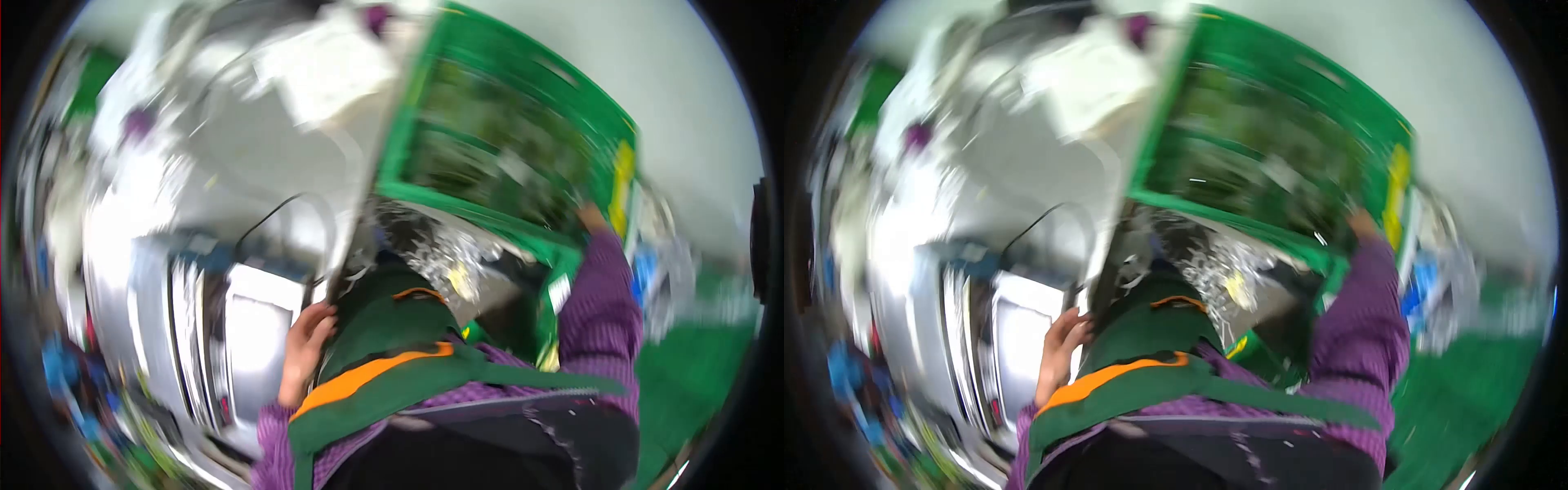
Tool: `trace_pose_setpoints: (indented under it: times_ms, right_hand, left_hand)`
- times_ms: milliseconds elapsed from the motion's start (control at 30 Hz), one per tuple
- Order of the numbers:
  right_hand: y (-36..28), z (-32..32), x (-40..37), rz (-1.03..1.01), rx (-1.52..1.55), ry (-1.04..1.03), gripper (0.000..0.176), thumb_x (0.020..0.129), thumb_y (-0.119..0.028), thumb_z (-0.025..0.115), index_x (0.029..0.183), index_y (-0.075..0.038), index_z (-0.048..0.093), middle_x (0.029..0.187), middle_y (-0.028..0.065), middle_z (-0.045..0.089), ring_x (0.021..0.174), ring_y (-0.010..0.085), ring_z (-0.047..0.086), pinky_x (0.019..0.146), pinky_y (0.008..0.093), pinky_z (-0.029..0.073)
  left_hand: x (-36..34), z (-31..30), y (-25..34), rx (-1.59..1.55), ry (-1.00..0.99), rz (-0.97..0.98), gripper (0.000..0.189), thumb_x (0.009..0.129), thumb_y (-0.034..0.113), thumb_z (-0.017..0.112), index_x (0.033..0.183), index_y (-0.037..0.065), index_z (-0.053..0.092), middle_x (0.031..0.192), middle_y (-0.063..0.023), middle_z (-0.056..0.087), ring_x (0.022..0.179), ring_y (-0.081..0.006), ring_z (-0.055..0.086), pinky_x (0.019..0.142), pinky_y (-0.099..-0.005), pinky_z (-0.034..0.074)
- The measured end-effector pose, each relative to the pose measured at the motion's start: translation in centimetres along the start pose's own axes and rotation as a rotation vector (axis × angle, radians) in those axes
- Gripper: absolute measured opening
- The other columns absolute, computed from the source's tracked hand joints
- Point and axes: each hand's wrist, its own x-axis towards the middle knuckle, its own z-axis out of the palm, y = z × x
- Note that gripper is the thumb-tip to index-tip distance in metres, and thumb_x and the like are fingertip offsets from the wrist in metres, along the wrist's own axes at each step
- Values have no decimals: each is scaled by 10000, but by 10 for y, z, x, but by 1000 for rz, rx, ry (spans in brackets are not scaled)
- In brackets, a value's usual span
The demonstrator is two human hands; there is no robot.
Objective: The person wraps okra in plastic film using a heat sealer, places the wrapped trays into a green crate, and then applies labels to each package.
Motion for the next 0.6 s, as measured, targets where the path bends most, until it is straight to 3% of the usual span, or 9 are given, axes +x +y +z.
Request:
trace_pose_setpoints:
  times_ms: [33,100,133,167,200,333,433,533,600]
  right_hand:
    - [-77,-89,5,224,261,-66,275,801,-168,544,1051,-67,596,825,218,620,723,361,610,631,463,493]
    - [-90,-113,52,92,258,82,281,826,-210,572,964,29,622,763,118,642,628,230,584,541,408,440]
    - [-110,-126,75,227,1155,109,305,870,-173,544,1086,37,589,851,98,642,739,182,605,598,367,479]
    - [-163,-151,94,246,1419,290,350,907,-180,524,1190,25,533,989,124,629,857,188,606,716,338,503]
    - [-228,-204,98,260,1330,280,351,932,-183,500,1224,10,501,1103,142,592,939,191,585,825,322,488]
    - [-509,-333,71,-166,1370,279,307,935,-151,497,1200,2,519,1052,117,602,911,166,578,808,308,486]
    - [-680,-357,-9,-563,1306,-22,261,921,-115,511,1149,7,546,952,104,619,845,148,585,783,295,486]
    - [-805,-348,-124,-1039,1213,-504,179,905,-18,485,1050,23,581,923,111,627,799,148,607,754,272,496]
    - [-858,-330,-193,-1233,1084,-774,168,891,11,492,1019,28,599,909,119,645,814,156,636,742,270,515]
  left_hand:
    - [-3,-3,-1,-11,-5,32,414,904,149,563,1270,-9,454,1163,-131,577,1055,-181,547,878,-300,454]
    - [-11,-13,-18,17,48,139,413,894,157,592,1247,-24,474,1152,-137,584,1064,-200,557,915,-314,448]
    - [-16,-14,-25,-69,112,195,405,889,166,604,1228,-25,489,1125,-136,594,1052,-193,564,914,-313,450]
    - [-19,-20,-37,-80,156,249,356,904,136,581,1216,-14,496,1105,-110,598,1049,-165,555,922,-311,447]
    - [-27,-27,-45,-112,210,275,340,907,133,577,1207,-11,505,1085,-100,608,1040,-150,561,903,-292,457]
    - [-74,-72,-75,-364,575,402,283,907,137,583,1148,-8,552,1041,-72,633,932,-120,591,817,-254,483]
    - [-131,-128,-111,-464,1094,558,208,902,111,578,1083,11,603,896,-64,668,765,-99,612,648,-223,506]
    - [-192,-189,-172,-622,1538,672,210,908,119,569,1084,10,608,919,-41,649,753,-82,564,677,-219,470]
    - [-226,-233,-225,-546,1812,500,245,914,139,559,1113,2,595,983,-49,634,830,-93,559,723,-240,471]
